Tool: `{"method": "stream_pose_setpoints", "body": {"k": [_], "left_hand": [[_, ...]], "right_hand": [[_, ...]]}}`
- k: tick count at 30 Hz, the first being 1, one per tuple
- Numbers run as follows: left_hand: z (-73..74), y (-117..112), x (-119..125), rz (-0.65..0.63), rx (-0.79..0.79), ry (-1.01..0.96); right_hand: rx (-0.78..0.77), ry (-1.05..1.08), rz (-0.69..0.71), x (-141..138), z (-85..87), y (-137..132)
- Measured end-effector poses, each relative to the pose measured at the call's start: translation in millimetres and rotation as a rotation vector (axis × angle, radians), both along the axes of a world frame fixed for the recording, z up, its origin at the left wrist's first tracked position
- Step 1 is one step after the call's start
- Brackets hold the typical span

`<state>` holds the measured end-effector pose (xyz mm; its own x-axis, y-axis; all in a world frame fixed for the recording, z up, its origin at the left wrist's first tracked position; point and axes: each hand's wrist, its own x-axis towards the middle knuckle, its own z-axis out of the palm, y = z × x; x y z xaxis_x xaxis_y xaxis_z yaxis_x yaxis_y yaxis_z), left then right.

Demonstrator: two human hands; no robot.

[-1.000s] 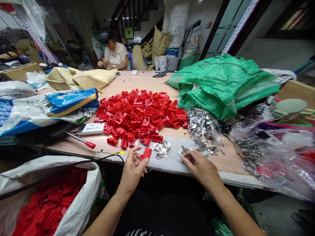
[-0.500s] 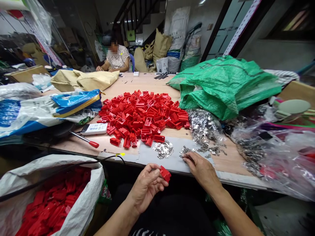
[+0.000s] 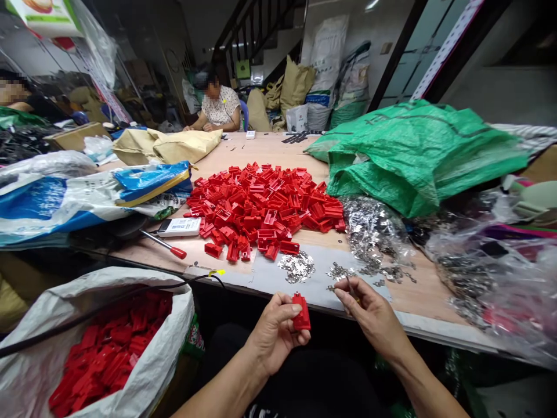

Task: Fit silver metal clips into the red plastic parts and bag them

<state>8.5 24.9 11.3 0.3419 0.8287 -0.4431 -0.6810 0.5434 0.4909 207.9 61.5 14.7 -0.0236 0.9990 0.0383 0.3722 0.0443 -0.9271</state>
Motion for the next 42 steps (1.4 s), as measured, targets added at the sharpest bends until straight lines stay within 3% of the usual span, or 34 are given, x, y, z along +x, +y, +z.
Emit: {"method": "stream_pose_setpoints", "body": {"k": [6,10,14,17,20,23,27,32,39,42], "left_hand": [[-1.0,-1,1,-0.054,0.060,-0.113],[1.4,-3,2,-0.082,0.091,-0.177],[2.9,-5,3,-0.130,0.164,-0.070],[0.6,-4,1,-0.144,0.176,-0.069],[-0.5,-1,-6,-0.109,0.164,-0.114],[2.5,3,-16,-0.037,0.177,-0.131],[8.8,7,-25,0.009,0.240,-0.091],[12.1,9,-26,0.075,0.335,0.122],[17.3,1,-25,0.152,0.728,0.761],[18.7,-3,-24,0.180,0.853,0.904]], "right_hand": [[-0.191,0.332,0.207,-35,26.7,-21],[-0.187,0.348,0.303,-48,31.5,-26],[-0.180,0.321,0.345,-52,30.0,-24],[-0.186,0.320,0.333,-50,30.8,-20],[-0.106,0.260,0.223,-45,34.4,-15],[0.008,0.117,0.113,-36,37.3,-11],[0.119,-0.100,0.110,-28,37.9,-13],[0.148,-0.224,0.152,-30,42.6,-23],[0.154,-0.260,0.228,-37,44.2,-26],[0.154,-0.278,0.285,-41,40.4,-26]]}}
